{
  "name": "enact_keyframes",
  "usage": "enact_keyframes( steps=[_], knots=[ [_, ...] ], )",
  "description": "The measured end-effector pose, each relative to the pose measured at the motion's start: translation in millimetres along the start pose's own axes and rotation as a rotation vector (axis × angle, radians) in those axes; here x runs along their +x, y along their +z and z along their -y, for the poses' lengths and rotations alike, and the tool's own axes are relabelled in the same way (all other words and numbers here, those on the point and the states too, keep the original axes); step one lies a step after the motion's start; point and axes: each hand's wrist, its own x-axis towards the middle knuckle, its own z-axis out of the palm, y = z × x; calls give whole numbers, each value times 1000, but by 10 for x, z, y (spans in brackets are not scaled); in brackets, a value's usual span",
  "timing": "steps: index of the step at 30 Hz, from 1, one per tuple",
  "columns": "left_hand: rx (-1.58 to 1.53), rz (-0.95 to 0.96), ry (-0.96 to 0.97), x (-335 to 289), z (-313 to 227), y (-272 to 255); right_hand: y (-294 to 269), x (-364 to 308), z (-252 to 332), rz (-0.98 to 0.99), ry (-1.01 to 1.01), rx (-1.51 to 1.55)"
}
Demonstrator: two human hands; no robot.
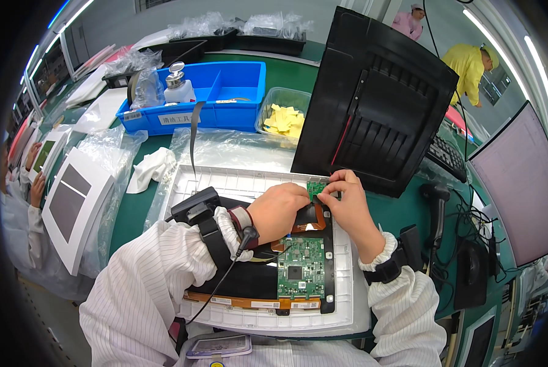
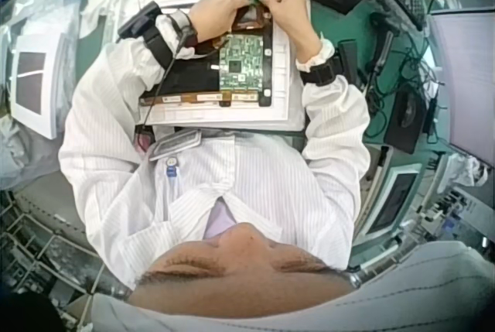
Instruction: Installing a circuit board and connecting ribbon cables within an electronic device chassis on an assembly line.
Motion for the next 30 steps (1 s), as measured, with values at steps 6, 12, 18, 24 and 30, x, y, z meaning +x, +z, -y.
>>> enact_keyframes(
  steps=[6,12,18,24,30],
  knots=[
    [-7,9,-15,4,-5,-1,23,-10,-5,-20,-17,-22],
    [46,-21,42,12,-13,38,52,-21,3,-49,-50,-60],
    [124,44,43,35,-50,20,59,-46,22,-84,-70,-80],
    [148,71,55,50,-40,29,34,-68,61,-141,-50,-93],
    [209,109,79,79,-54,30,-44,-100,43,-100,-42,-3]
  ],
)
